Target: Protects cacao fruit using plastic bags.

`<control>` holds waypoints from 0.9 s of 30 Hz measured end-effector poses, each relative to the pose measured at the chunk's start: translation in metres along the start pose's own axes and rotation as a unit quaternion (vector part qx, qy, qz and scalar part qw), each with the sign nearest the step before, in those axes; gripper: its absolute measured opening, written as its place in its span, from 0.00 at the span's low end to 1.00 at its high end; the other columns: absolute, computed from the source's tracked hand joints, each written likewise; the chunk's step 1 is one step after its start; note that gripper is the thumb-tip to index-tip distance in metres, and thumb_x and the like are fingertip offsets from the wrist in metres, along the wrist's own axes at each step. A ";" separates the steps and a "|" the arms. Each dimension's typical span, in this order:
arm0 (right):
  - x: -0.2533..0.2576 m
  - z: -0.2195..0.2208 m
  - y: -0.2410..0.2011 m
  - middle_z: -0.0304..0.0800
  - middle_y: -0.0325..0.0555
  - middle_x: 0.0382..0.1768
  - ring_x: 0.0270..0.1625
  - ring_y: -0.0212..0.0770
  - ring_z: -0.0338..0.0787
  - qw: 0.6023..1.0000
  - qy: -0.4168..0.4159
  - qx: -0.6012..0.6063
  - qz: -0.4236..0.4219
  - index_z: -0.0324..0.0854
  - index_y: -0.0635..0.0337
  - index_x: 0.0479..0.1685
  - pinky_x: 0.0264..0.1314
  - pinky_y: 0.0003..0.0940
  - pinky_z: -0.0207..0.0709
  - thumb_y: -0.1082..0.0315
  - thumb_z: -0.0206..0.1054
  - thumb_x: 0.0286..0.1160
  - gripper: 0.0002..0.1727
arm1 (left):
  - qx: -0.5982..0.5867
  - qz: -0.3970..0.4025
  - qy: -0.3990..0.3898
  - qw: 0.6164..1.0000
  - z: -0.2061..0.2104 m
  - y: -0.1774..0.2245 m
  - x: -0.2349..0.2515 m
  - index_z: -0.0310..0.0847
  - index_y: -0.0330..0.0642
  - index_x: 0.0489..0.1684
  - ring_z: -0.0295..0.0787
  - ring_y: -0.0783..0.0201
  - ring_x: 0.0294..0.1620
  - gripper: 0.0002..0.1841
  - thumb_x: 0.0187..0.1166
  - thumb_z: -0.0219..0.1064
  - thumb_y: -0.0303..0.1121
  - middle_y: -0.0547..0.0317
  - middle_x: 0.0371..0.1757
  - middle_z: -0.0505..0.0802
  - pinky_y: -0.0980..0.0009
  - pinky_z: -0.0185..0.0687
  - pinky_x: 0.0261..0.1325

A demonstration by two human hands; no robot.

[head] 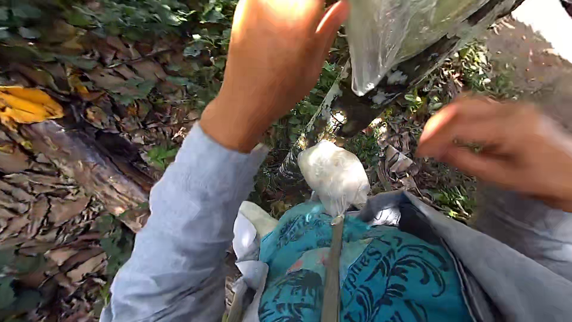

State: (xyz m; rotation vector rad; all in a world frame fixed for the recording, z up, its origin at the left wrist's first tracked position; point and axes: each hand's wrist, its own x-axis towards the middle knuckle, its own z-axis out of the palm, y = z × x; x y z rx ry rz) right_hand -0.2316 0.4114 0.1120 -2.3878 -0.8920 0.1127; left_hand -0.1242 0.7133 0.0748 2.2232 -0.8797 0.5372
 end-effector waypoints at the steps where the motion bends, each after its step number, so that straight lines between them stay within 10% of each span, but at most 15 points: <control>1: -0.008 0.032 -0.021 0.93 0.36 0.47 0.51 0.28 0.90 0.993 -0.108 0.037 -0.005 0.93 0.53 0.43 0.55 0.25 0.85 0.65 0.60 0.80 0.13 | -0.024 -0.001 -0.039 0.999 -0.005 -0.015 -0.026 0.83 0.30 0.61 0.88 0.45 0.61 0.15 0.90 0.54 0.31 0.38 0.56 0.92 0.50 0.78 0.66; 3: -0.011 0.118 -0.055 0.94 0.50 0.50 0.55 0.42 0.92 0.969 -0.182 0.158 0.053 0.90 0.64 0.50 0.62 0.38 0.84 0.75 0.56 0.81 0.15 | -0.096 0.006 -0.074 0.993 -0.003 -0.060 -0.086 0.82 0.30 0.63 0.83 0.41 0.70 0.16 0.90 0.52 0.28 0.36 0.64 0.89 0.47 0.74 0.74; 6: 0.005 0.238 -0.105 0.94 0.57 0.44 0.51 0.52 0.95 0.970 -0.072 0.163 0.164 0.90 0.69 0.46 0.59 0.47 0.86 0.82 0.59 0.75 0.13 | -0.195 -0.031 -0.143 0.970 -0.006 -0.105 -0.185 0.86 0.28 0.57 0.88 0.43 0.65 0.15 0.86 0.55 0.26 0.38 0.61 0.91 0.45 0.80 0.70; 12: 0.117 0.276 -0.213 0.90 0.72 0.48 0.54 0.73 0.90 0.880 -0.242 0.145 0.383 0.85 0.76 0.53 0.59 0.69 0.77 0.77 0.55 0.84 0.14 | -0.405 0.078 -0.263 0.872 -0.064 -0.122 -0.297 0.92 0.51 0.60 0.81 0.42 0.77 0.25 0.72 0.61 0.14 0.50 0.69 0.91 0.39 0.71 0.75; 15: 0.163 0.301 -0.219 0.88 0.68 0.39 0.46 0.67 0.89 0.895 -0.206 0.166 0.358 0.80 0.74 0.52 0.50 0.64 0.77 0.71 0.50 0.88 0.15 | -0.415 0.082 -0.309 0.852 -0.116 -0.146 -0.309 0.95 0.55 0.52 0.76 0.39 0.80 0.25 0.68 0.61 0.14 0.47 0.74 0.87 0.35 0.67 0.74; 22: 0.206 0.334 -0.192 0.93 0.54 0.55 0.61 0.45 0.92 0.979 0.016 0.153 0.131 0.91 0.67 0.47 0.66 0.37 0.84 0.80 0.57 0.80 0.14 | -0.301 0.094 -0.364 0.876 -0.168 -0.221 -0.298 0.89 0.42 0.50 0.93 0.57 0.47 0.17 0.84 0.56 0.40 0.56 0.40 0.96 0.42 0.69 0.68; 27: 0.280 0.348 -0.166 0.94 0.54 0.57 0.61 0.47 0.93 0.988 0.081 0.133 0.018 0.91 0.67 0.47 0.65 0.38 0.85 0.87 0.59 0.73 0.16 | -0.221 0.161 -0.345 0.898 -0.181 -0.268 -0.263 0.89 0.47 0.33 0.90 0.58 0.40 0.26 0.86 0.54 0.58 0.57 0.31 0.92 0.48 0.70 0.64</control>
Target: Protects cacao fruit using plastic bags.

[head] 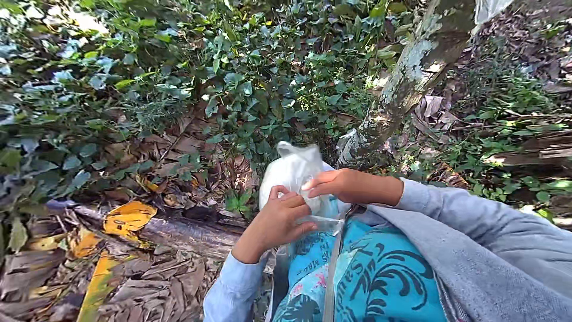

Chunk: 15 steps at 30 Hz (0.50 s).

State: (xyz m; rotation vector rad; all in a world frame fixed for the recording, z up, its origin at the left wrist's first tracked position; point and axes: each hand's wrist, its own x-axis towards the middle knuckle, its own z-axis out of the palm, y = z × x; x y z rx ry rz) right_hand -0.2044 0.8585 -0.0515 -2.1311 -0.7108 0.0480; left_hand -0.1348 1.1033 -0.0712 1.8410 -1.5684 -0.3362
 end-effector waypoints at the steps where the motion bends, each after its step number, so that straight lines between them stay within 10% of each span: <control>1: 0.014 -0.003 0.009 0.93 0.53 0.58 0.62 0.48 0.93 0.997 -0.043 -0.032 0.051 0.90 0.66 0.49 0.65 0.42 0.85 0.83 0.59 0.77 0.14 | 0.020 0.002 -0.001 1.000 -0.010 -0.009 0.006 0.86 0.48 0.29 0.87 0.57 0.39 0.25 0.86 0.54 0.57 0.58 0.29 0.88 0.49 0.67 0.64; 4: 0.053 -0.023 0.040 0.90 0.60 0.52 0.56 0.61 0.90 0.938 -0.193 -0.105 0.269 0.88 0.68 0.50 0.55 0.62 0.82 0.79 0.61 0.79 0.10 | 0.082 0.011 -0.017 0.996 -0.037 -0.048 0.035 0.82 0.50 0.24 0.88 0.56 0.41 0.25 0.88 0.53 0.55 0.58 0.29 0.87 0.46 0.68 0.62; 9: 0.124 -0.042 0.138 0.89 0.66 0.47 0.53 0.67 0.89 0.927 -0.132 -0.101 0.337 0.85 0.69 0.56 0.51 0.68 0.78 0.49 0.68 0.82 0.26 | 0.126 0.049 -0.027 0.990 -0.084 -0.169 0.100 0.87 0.49 0.27 0.88 0.55 0.44 0.22 0.86 0.56 0.52 0.57 0.33 0.89 0.45 0.65 0.66; 11: 0.163 -0.045 0.187 0.89 0.67 0.50 0.54 0.69 0.89 0.940 -0.086 -0.101 0.314 0.82 0.65 0.65 0.51 0.70 0.78 0.56 0.70 0.80 0.24 | 0.126 0.072 -0.030 0.989 -0.107 -0.216 0.135 0.88 0.49 0.27 0.89 0.55 0.45 0.22 0.86 0.58 0.52 0.57 0.33 0.90 0.45 0.65 0.67; 15: 0.188 -0.083 0.221 0.91 0.61 0.48 0.54 0.62 0.91 0.958 0.007 -0.102 0.267 0.91 0.64 0.52 0.53 0.63 0.81 0.74 0.63 0.80 0.12 | 0.081 0.100 -0.081 0.988 -0.139 -0.264 0.177 0.89 0.49 0.28 0.90 0.56 0.45 0.21 0.84 0.59 0.52 0.57 0.33 0.91 0.41 0.65 0.69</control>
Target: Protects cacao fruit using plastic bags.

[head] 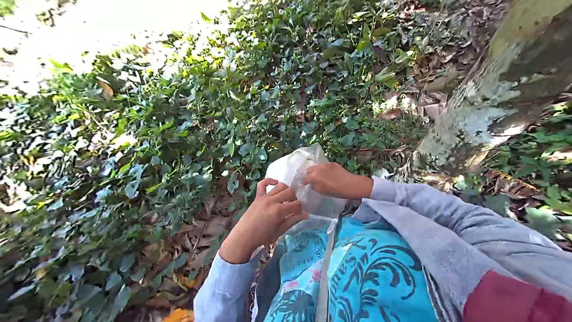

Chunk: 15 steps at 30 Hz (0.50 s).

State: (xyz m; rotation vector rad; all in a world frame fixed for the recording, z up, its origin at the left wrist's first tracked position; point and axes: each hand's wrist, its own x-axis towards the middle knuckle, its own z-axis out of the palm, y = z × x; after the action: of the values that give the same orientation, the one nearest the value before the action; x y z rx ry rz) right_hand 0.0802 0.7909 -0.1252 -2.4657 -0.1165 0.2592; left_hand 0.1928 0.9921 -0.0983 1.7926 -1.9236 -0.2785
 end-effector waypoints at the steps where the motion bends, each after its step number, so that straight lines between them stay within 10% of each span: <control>1: 0.000 -0.020 0.006 0.91 0.62 0.46 0.53 0.62 0.91 1.000 0.015 0.010 -0.017 0.91 0.66 0.51 0.55 0.61 0.81 0.75 0.63 0.80 0.11 | -0.016 0.014 0.004 1.000 -0.002 -0.014 0.007 0.89 0.48 0.28 0.90 0.56 0.44 0.21 0.84 0.59 0.52 0.57 0.32 0.91 0.41 0.65 0.69; 5: -0.002 -0.059 0.026 0.94 0.58 0.46 0.52 0.53 0.93 0.990 0.114 0.083 -0.031 0.92 0.69 0.49 0.61 0.50 0.82 0.69 0.62 0.84 0.14 | -0.104 0.015 0.013 0.994 -0.002 -0.062 0.044 0.90 0.37 0.39 0.92 0.55 0.41 0.22 0.82 0.63 0.51 0.51 0.34 0.94 0.47 0.73 0.67; 9: 0.007 -0.062 0.028 0.91 0.54 0.41 0.48 0.48 0.90 0.953 0.280 0.093 0.064 0.91 0.67 0.31 0.55 0.44 0.82 0.63 0.74 0.74 0.13 | -0.153 -0.064 -0.036 0.985 0.001 -0.087 0.100 0.78 0.26 0.71 0.91 0.51 0.34 0.35 0.76 0.69 0.50 0.36 0.55 0.92 0.53 0.87 0.37; 12: 0.012 -0.071 0.023 0.91 0.52 0.33 0.46 0.49 0.90 0.936 0.326 0.052 0.120 0.91 0.66 0.30 0.54 0.47 0.80 0.62 0.72 0.76 0.14 | -0.139 -0.020 -0.053 0.989 0.013 -0.114 0.135 0.89 0.28 0.50 0.92 0.44 0.34 0.16 0.81 0.66 0.35 0.37 0.43 0.94 0.45 0.86 0.39; 15: 0.010 -0.091 0.006 0.86 0.43 0.27 0.31 0.31 0.84 0.857 0.456 0.158 0.179 0.84 0.66 0.35 0.36 0.28 0.79 0.66 0.63 0.84 0.13 | -0.075 0.008 -0.259 0.963 0.006 -0.139 0.155 0.92 0.34 0.50 0.92 0.35 0.53 0.14 0.84 0.62 0.33 0.37 0.51 0.94 0.32 0.81 0.57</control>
State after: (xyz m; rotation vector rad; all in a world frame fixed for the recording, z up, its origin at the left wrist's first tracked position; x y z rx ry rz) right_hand 0.1093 0.7326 -0.0605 -2.0167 0.7332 -0.6959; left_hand 0.3092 0.8234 -0.1359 1.7165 -2.1832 -0.9397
